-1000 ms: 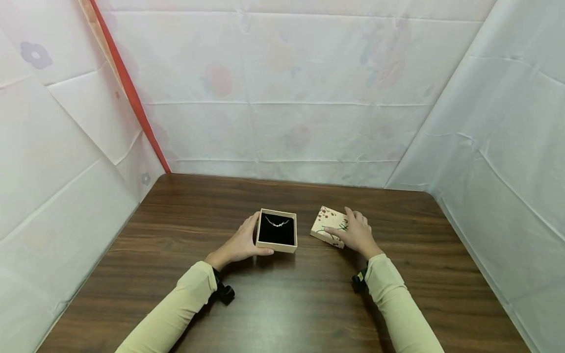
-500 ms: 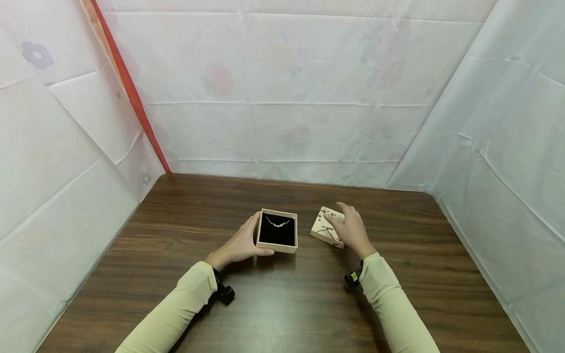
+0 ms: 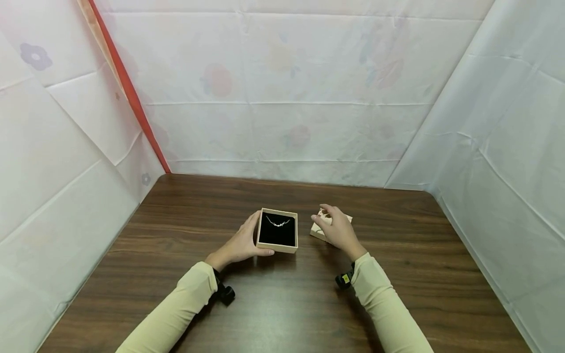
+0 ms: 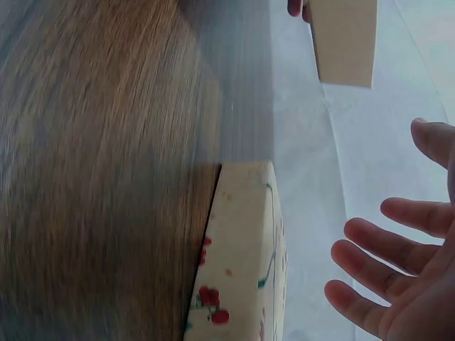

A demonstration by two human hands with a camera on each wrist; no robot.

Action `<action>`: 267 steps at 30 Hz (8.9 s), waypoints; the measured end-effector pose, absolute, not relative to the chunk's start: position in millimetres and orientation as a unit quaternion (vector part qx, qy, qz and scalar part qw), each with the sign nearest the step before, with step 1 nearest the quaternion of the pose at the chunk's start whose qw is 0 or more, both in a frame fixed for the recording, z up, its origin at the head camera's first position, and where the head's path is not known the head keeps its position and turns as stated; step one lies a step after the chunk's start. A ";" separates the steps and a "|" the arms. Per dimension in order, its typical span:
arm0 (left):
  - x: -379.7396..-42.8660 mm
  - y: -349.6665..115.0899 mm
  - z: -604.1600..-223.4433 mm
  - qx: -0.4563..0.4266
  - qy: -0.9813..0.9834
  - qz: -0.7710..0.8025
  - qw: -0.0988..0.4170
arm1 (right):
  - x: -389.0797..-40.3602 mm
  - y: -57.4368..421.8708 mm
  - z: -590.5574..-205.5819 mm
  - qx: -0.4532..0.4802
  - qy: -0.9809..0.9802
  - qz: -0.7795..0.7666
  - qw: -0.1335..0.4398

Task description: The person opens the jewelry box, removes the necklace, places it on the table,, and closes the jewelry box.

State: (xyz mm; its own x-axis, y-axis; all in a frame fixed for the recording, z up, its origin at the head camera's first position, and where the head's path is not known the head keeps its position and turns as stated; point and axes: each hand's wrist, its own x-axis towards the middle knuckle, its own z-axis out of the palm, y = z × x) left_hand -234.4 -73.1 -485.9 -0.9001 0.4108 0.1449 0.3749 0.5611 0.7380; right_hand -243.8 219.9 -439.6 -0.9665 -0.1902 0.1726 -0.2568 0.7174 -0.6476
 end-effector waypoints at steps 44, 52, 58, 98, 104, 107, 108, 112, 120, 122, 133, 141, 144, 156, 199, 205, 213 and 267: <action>-230.9 -70.7 -485.5 0.216 0.873 0.435 0.037 | -234.0 171.9 -436.8 0.125 -0.861 0.491 -0.045; -228.4 -72.1 -485.6 0.213 0.877 0.428 0.041 | -236.3 170.3 -441.4 0.108 -0.848 0.516 -0.055; -229.0 -73.4 -486.6 0.224 0.886 0.405 0.036 | -236.5 169.4 -442.0 0.096 -0.843 0.525 -0.064; -226.5 -80.3 -480.8 0.232 0.921 0.310 0.044 | -236.3 157.9 -458.3 0.098 -0.910 0.398 -0.061; -228.3 -81.6 -484.9 0.234 0.924 0.299 0.048 | -235.7 153.7 -460.1 0.098 -0.912 0.392 -0.074; -228.4 -82.0 -486.1 0.231 0.926 0.292 0.057 | -235.6 151.9 -461.6 0.105 -0.914 0.385 -0.075; -228.4 -82.1 -486.5 0.229 0.927 0.290 0.060 | -235.9 151.5 -462.7 0.106 -0.915 0.382 -0.074; -228.5 -81.9 -487.1 0.222 0.929 0.287 0.068 | -237.0 149.9 -465.3 0.108 -0.919 0.372 -0.073; -229.5 -81.4 -488.6 0.217 0.932 0.281 0.070 | -238.5 147.0 -468.3 0.102 -0.926 0.355 -0.080; -229.5 -81.6 -488.7 0.216 0.932 0.281 0.071 | -237.7 146.0 -468.6 0.103 -0.929 0.348 -0.076; -229.4 -79.3 -486.1 0.215 0.929 0.289 0.083 | -233.8 147.0 -468.0 0.122 -0.940 0.315 -0.046; -230.4 -80.5 -486.2 0.213 0.929 0.290 0.085 | -233.5 148.5 -468.0 0.132 -0.936 0.324 -0.026; -231.3 -80.9 -487.1 0.214 0.929 0.291 0.082 | -232.6 148.4 -466.1 0.151 -0.938 0.311 0.005; -232.9 -81.7 -490.7 0.213 0.930 0.292 0.070 | -227.4 145.5 -462.9 0.221 -0.942 0.231 0.100; -232.1 -84.1 -489.1 0.206 0.929 0.294 0.090 | -233.1 114.2 -471.2 0.306 -0.937 0.124 0.115; -232.9 -83.6 -489.1 0.202 0.930 0.293 0.089 | -235.3 112.7 -470.1 0.303 -0.940 0.114 0.106; -231.7 -83.7 -489.4 0.200 0.932 0.290 0.090 | -233.9 112.1 -465.9 0.315 -0.941 0.088 0.092; -231.3 -84.7 -488.4 0.205 0.927 0.303 0.089 | -220.6 120.4 -433.3 0.353 -0.911 0.162 0.137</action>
